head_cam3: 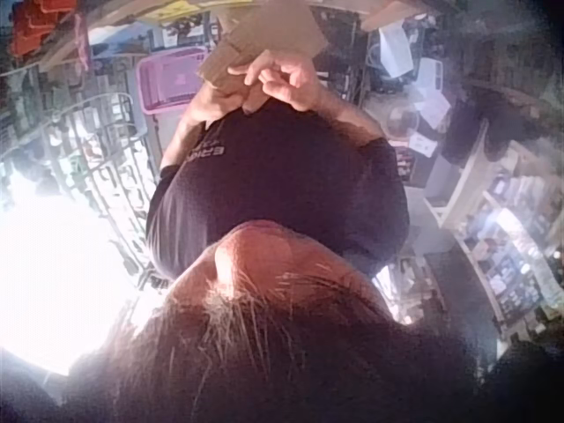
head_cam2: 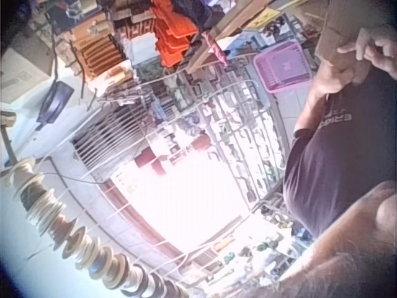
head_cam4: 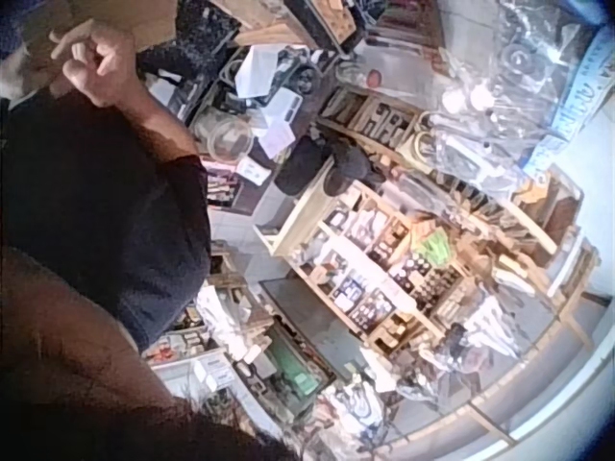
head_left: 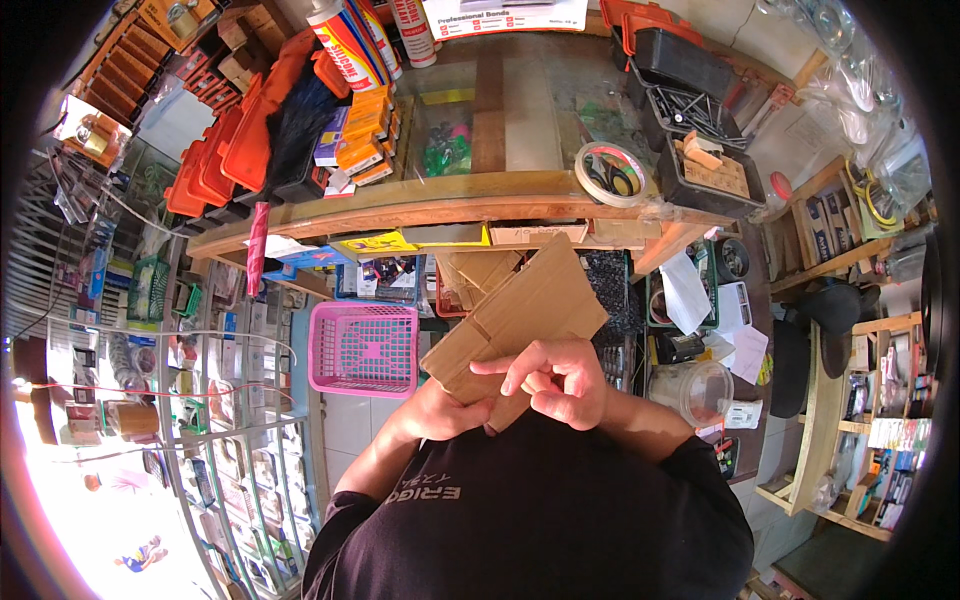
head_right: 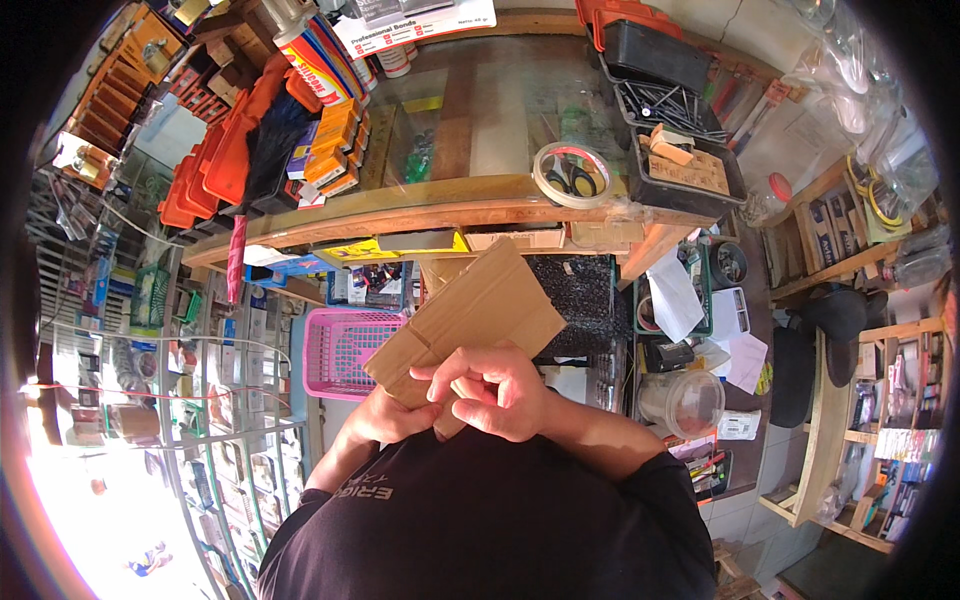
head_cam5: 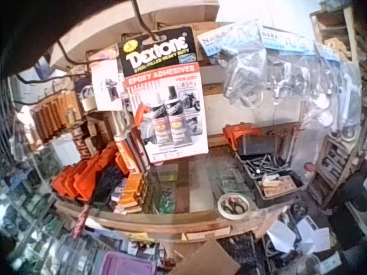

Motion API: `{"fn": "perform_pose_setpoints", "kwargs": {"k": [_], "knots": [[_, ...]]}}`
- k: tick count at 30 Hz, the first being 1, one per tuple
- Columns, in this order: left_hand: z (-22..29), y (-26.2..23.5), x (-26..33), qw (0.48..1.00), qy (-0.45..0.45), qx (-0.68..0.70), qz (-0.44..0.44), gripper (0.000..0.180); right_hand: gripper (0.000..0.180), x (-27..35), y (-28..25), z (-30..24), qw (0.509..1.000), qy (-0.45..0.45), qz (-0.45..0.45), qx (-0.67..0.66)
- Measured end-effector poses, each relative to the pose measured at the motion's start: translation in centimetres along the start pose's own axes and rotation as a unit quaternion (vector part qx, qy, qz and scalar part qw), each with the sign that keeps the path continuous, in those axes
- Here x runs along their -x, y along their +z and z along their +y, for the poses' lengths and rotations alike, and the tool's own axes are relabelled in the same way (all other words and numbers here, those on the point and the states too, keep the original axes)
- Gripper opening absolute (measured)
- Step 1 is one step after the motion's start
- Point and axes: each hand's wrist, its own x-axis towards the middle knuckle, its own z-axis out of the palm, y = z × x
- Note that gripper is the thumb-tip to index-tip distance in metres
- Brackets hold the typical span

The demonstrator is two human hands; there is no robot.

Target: The person folds a flat cardboard sheet into a box shape by hand and secures the bottom and side flaps with pieces of tape cut using scissors.

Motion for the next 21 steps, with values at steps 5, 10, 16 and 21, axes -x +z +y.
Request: {"fn": "perform_pose_setpoints", "kwargs": {"k": [5,10,16,21], "knots": [[0.8,0.0,0.6,0.998,-0.043,0.045,-0.014,0.051,0.019,-0.3,0.1,0.2,1.000,-0.007,-0.016,0.003],[-0.6,-0.4,1.1,0.999,0.040,-0.016,-0.021,0.049,0.019,-0.3,0.1,0.2,0.999,0.016,-0.027,0.002],[-1.6,-0.8,1.4,0.994,-0.042,0.073,-0.072,0.048,0.017,-0.2,0.3,0.6,0.999,0.024,-0.027,-0.016],[-1.0,-0.5,1.2,0.999,0.011,0.031,-0.042,0.046,0.020,-0.4,0.2,0.4,0.999,0.021,-0.040,-0.016]]}}
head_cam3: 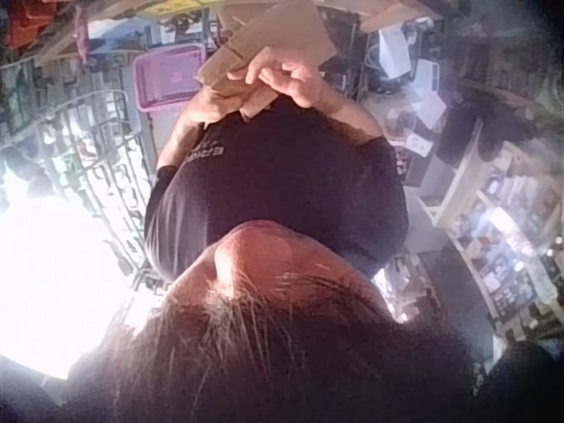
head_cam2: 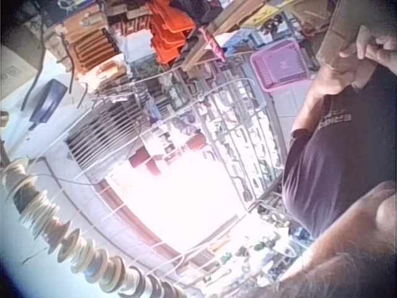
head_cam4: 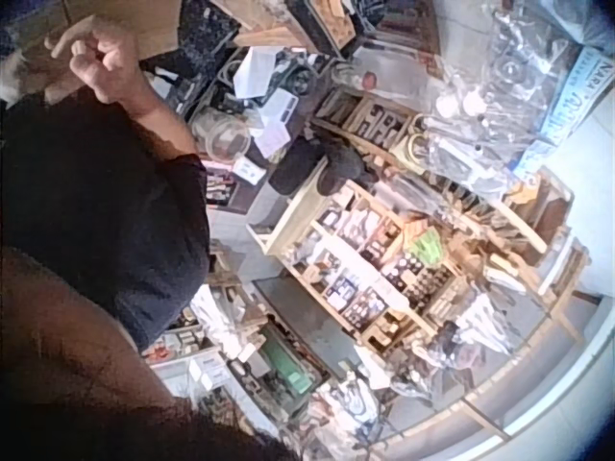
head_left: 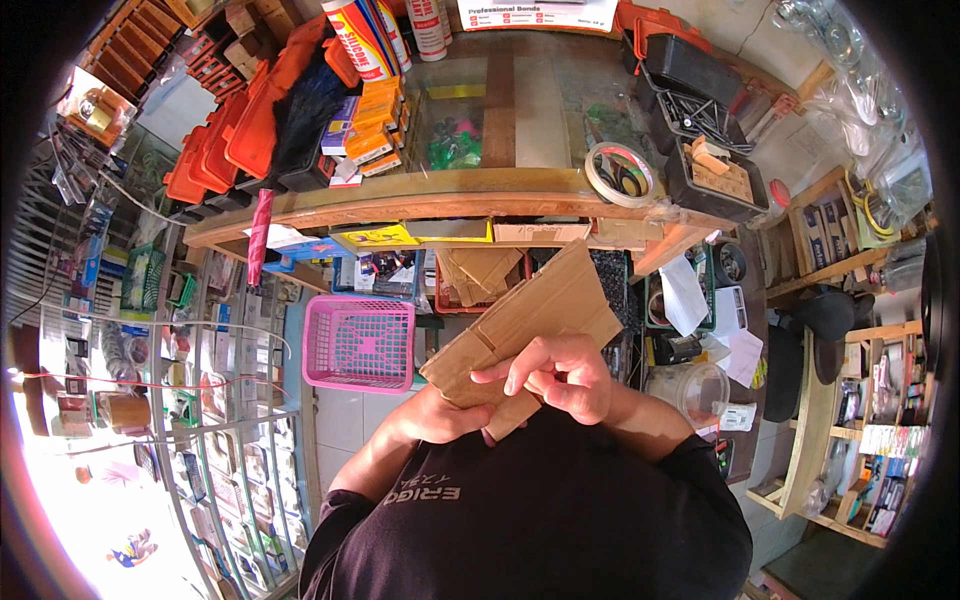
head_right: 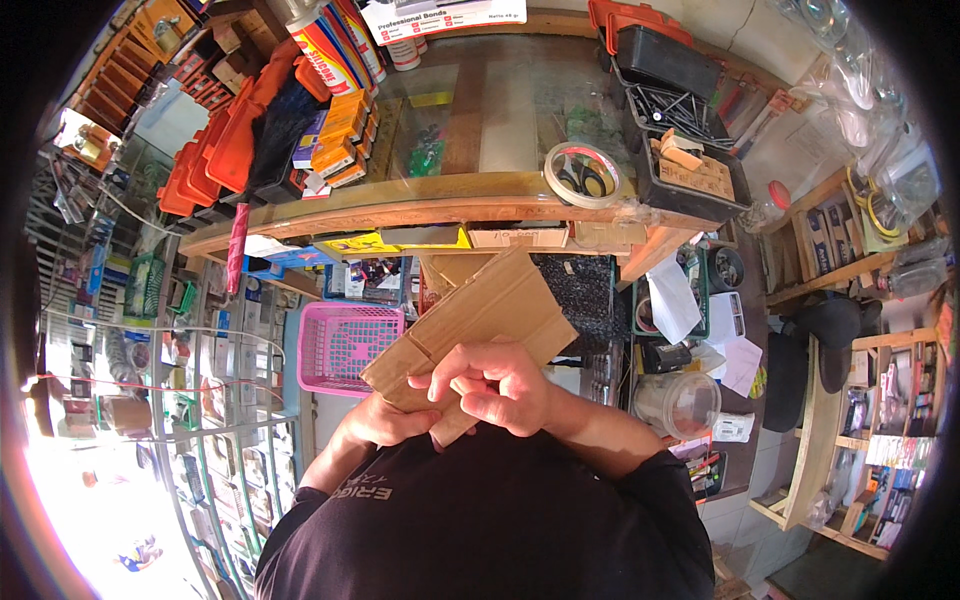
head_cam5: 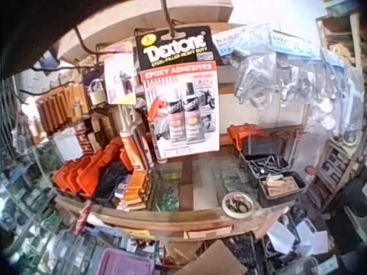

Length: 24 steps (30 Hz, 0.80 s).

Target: The person folds a flat cardboard sheet into a box shape by hand and secures the bottom and side flaps with pieces of tape cut using scissors.

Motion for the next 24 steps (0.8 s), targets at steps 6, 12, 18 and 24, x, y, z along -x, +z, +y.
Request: {"fn": "perform_pose_setpoints", "kwargs": {"k": [6,12,18,24], "knots": [[1.0,0.1,-0.4,0.995,-0.053,0.072,-0.044,0.042,0.024,-0.2,0.1,-0.3,1.000,0.012,-0.005,-0.002],[1.7,0.1,-0.3,0.992,-0.065,0.104,-0.041,0.041,0.023,-0.6,0.4,-0.4,1.000,0.017,-0.008,-0.008],[1.0,-0.6,0.4,0.989,-0.064,0.117,-0.056,0.040,0.021,-1.0,1.1,0.0,0.999,0.027,-0.001,-0.018],[0.0,-2.2,0.9,0.992,0.054,0.043,-0.101,0.038,0.010,-2.7,3.8,0.5,0.990,0.121,-0.066,0.036]]}}
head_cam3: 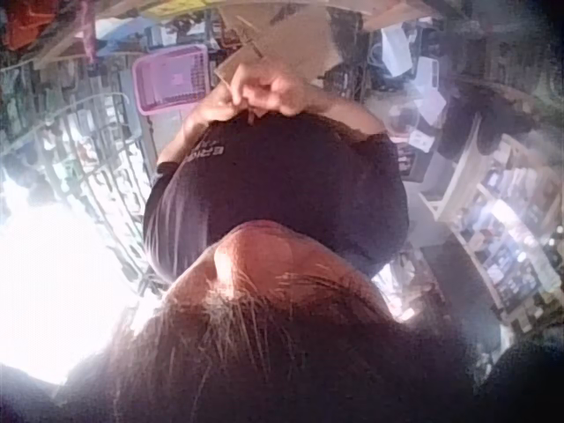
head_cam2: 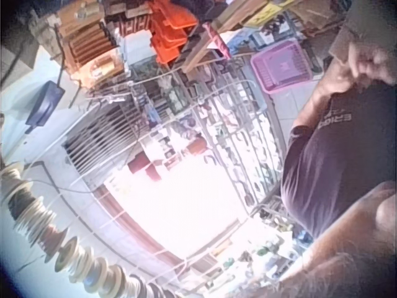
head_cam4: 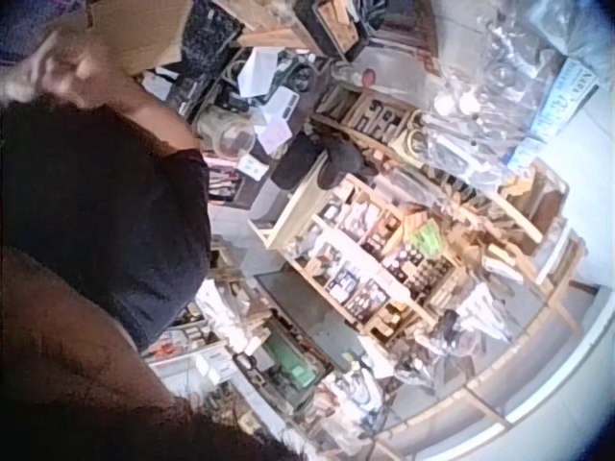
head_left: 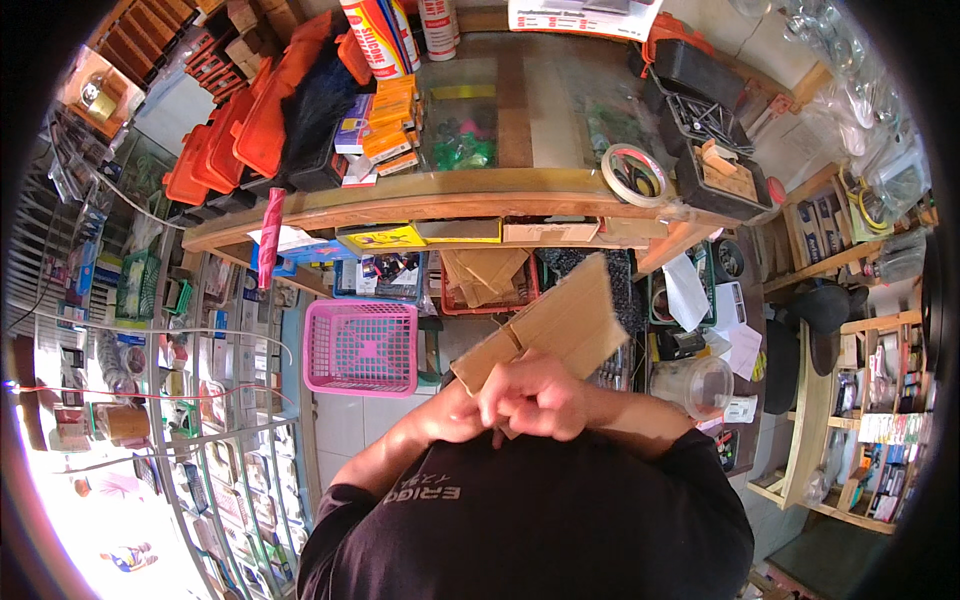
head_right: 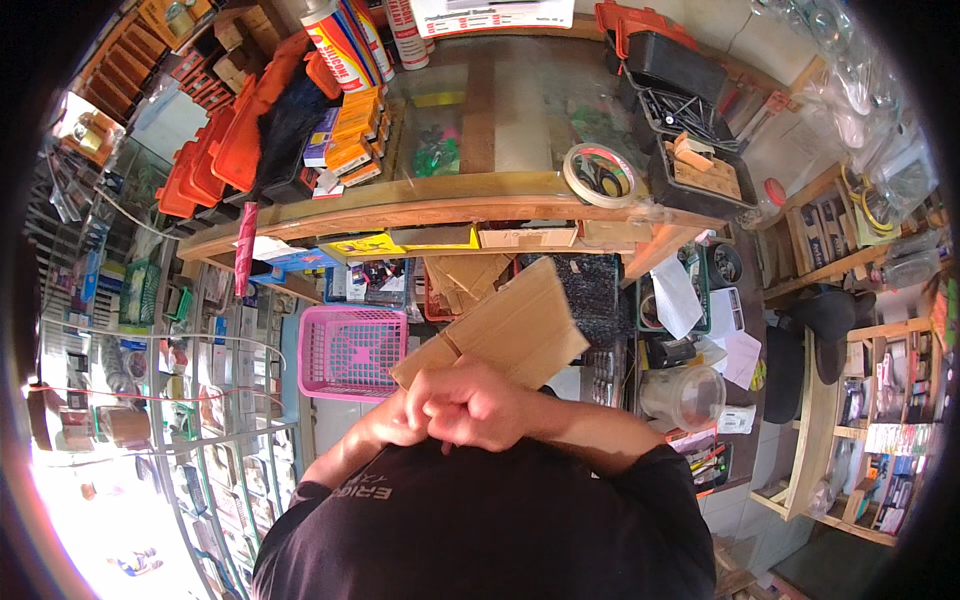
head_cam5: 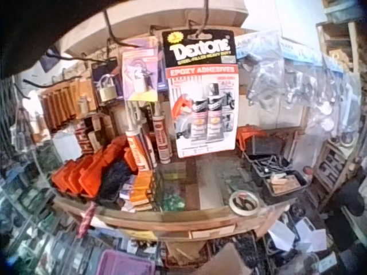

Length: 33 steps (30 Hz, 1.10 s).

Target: The person folds a flat cardboard sheet into a box shape by hand and secures the bottom and side flaps with pieces of tape cut using scissors.

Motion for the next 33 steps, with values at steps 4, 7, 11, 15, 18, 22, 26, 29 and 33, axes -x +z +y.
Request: {"fn": "perform_pose_setpoints", "kwargs": {"k": [4,7,11,15,18,22,26,29,33], "knots": [[-0.1,-1.4,0.6,0.971,-0.035,0.131,0.197,0.049,0.004,-1.7,0.6,-0.6,0.975,-0.184,0.090,-0.091],[1.4,-2.8,1.0,0.967,0.043,0.194,0.162,0.042,0.003,-1.6,-0.3,-0.6,0.972,-0.118,0.173,0.104],[1.0,-4.6,2.2,0.986,0.016,0.062,0.157,0.037,0.009,-5.1,2.3,-1.4,0.947,-0.024,0.211,0.243],[1.5,-4.8,2.4,0.973,0.068,-0.066,0.210,0.028,0.016,-7.6,3.5,0.1,0.887,-0.068,0.264,0.374],[1.7,-5.6,2.7,0.969,0.075,-0.107,0.208,0.021,0.018,-8.7,4.2,0.8,0.863,-0.077,0.282,0.411],[1.7,-6.2,2.9,0.970,0.074,-0.104,0.207,0.027,0.018,-9.7,4.8,1.3,0.851,-0.089,0.297,0.424],[1.4,-5.7,3.0,0.971,0.107,-0.031,0.210,0.034,0.014,-10.1,5.1,1.8,0.867,-0.068,0.291,0.400],[0.9,-5.6,2.9,0.970,0.117,0.027,0.210,0.037,0.011,-10.1,5.3,1.9,0.890,-0.023,0.290,0.352],[-0.8,-6.7,3.4,0.965,0.087,-0.131,0.212,0.044,0.010,-9.9,5.1,2.4,0.910,0.029,0.282,0.302]]}}
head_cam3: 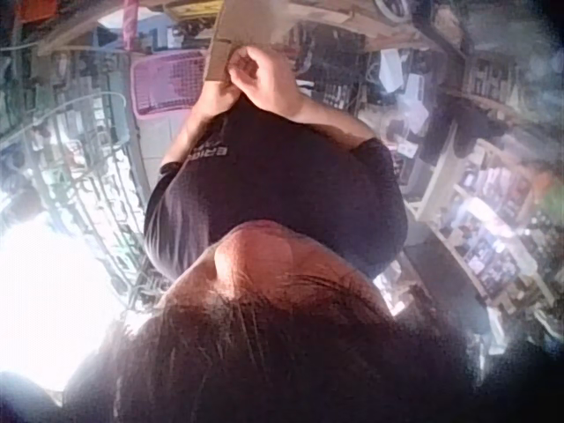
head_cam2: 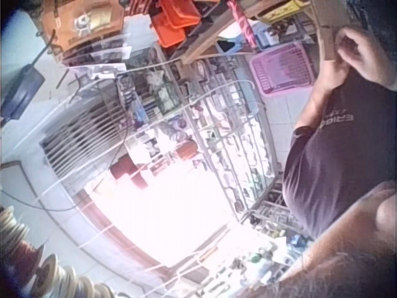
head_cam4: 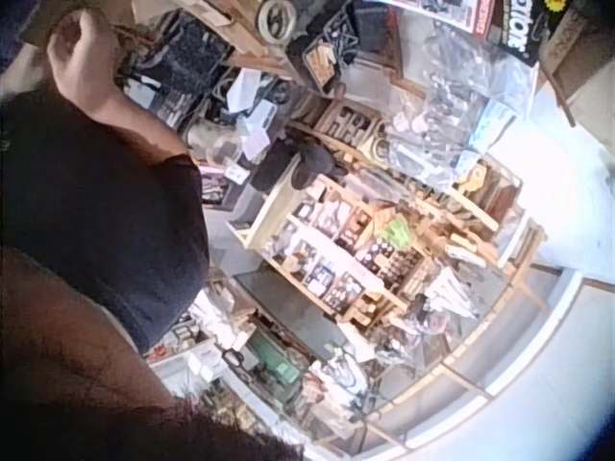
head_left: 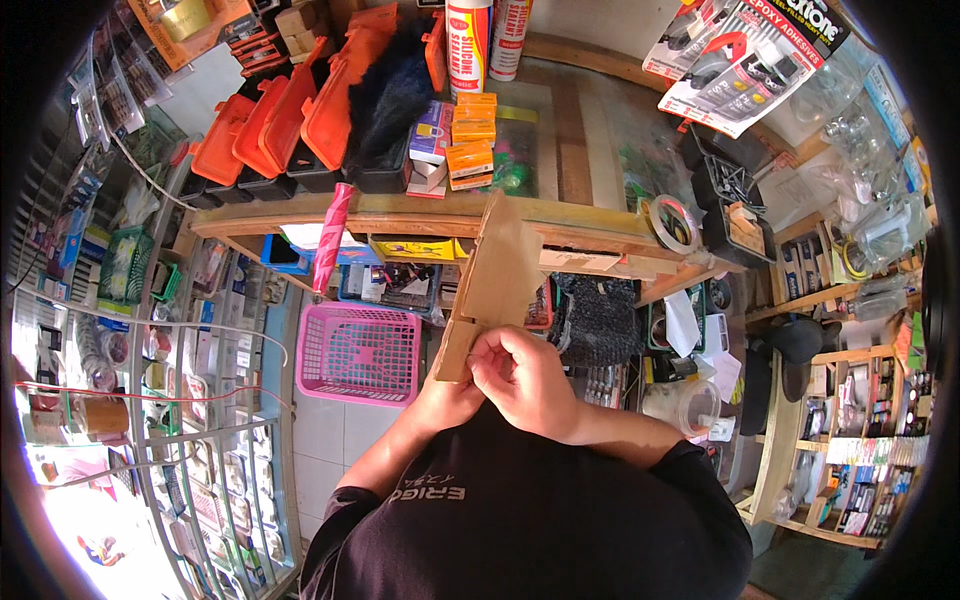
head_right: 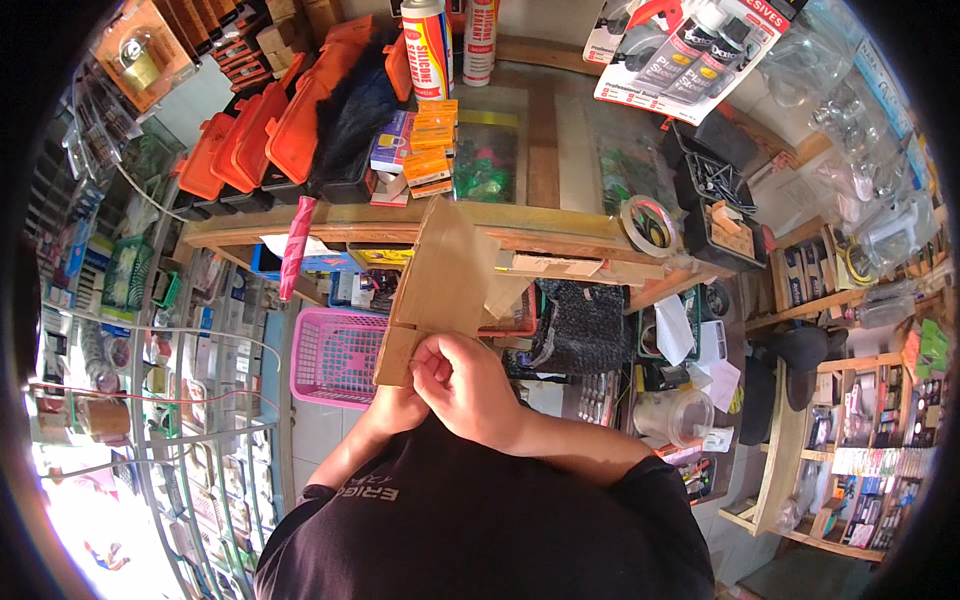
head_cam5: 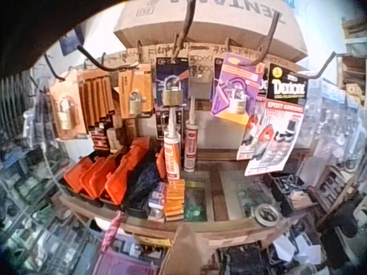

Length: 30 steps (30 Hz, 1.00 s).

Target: The person folds a flat cardboard sheet into a box shape by hand and secures the bottom and side flaps with pieces of tape cut using scissors.

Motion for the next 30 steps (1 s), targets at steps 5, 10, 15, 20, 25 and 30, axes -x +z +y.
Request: {"fn": "perform_pose_setpoints", "kwargs": {"k": [5,10,15,20,25,30], "knots": [[-0.5,-0.2,-0.8,0.994,0.030,-0.105,0.028,0.051,0.009,0.3,0.2,0.4,1.000,0.021,0.008,0.021],[0.2,-0.4,-1.3,0.992,0.026,-0.122,0.017,0.050,0.011,0.1,0.0,-0.1,0.998,0.048,-0.008,0.031],[-0.5,-0.7,-1.5,0.998,0.029,-0.055,0.029,0.050,0.014,-0.4,-0.2,0.4,0.999,0.039,0.026,-0.011],[-1.1,-1.0,-1.7,0.997,0.021,-0.074,0.025,0.054,0.018,-0.7,-0.1,0.4,0.998,-0.002,0.041,0.038],[-2.1,-1.2,-1.7,0.995,0.020,-0.084,0.042,0.056,0.016,-1.0,0.0,0.3,0.996,-0.031,0.041,0.067],[-2.1,-1.8,-2.0,0.985,0.046,-0.164,0.005,0.059,0.017,-1.3,0.0,0.4,0.997,-0.026,0.045,0.056]]}}
